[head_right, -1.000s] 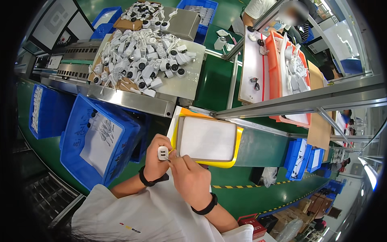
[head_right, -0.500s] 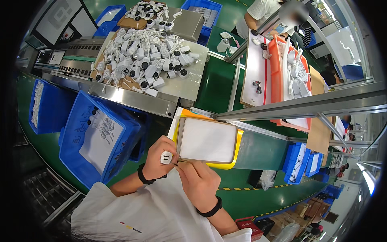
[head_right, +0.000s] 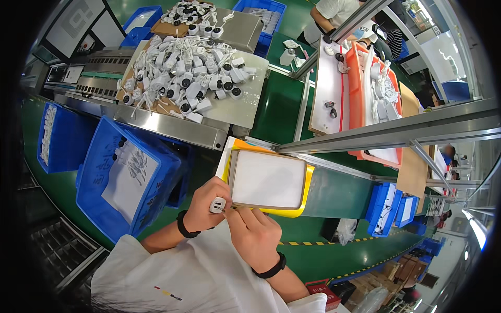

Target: The recorder moves trays of electronic components and assembles small white parts at a workstation on a production floor.

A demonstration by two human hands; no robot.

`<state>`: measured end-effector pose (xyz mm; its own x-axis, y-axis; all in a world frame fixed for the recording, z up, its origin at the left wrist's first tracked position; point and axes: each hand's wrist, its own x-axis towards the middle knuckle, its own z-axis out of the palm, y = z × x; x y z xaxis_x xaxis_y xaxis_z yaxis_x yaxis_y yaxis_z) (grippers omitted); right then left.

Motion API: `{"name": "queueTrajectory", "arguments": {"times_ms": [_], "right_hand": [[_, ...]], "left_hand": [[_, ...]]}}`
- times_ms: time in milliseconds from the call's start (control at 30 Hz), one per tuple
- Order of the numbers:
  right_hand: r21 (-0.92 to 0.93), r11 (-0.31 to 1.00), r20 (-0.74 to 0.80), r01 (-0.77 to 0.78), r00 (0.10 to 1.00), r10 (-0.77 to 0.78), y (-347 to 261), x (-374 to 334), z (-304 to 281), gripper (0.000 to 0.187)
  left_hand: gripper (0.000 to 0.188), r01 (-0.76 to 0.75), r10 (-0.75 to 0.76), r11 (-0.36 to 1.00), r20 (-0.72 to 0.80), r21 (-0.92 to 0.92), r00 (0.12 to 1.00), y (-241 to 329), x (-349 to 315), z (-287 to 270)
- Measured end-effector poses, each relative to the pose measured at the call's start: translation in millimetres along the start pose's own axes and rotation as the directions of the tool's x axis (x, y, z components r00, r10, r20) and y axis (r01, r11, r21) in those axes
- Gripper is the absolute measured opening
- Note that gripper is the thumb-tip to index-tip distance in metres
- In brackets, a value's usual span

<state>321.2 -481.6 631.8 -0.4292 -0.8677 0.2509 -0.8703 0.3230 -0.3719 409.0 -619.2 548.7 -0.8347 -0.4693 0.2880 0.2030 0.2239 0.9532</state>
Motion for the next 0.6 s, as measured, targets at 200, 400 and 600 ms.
{"name": "queueTrajectory", "arguments": {"times_ms": [200, 400, 600], "right_hand": [[-0.033, 0.997, 0.020, 0.076, 0.997, -0.075, 5, 0, -3, 0.013], [-0.071, 0.993, 0.082, 0.090, 0.993, -0.084, 7, -1, -4, 0.012], [0.003, 0.997, 0.084, 0.080, 0.993, -0.080, 12, -4, 4, 0.012]], "left_hand": [[0.033, 0.044, -0.044, 0.999, 0.059, -0.008, 0.997, 2, -1, 1], [0.032, 0.076, -0.077, 0.997, 0.072, 0.009, 0.994, -1, -3, 5], [0.032, 0.109, -0.109, 0.994, 0.065, 0.003, 0.992, -2, -8, 7]]}}
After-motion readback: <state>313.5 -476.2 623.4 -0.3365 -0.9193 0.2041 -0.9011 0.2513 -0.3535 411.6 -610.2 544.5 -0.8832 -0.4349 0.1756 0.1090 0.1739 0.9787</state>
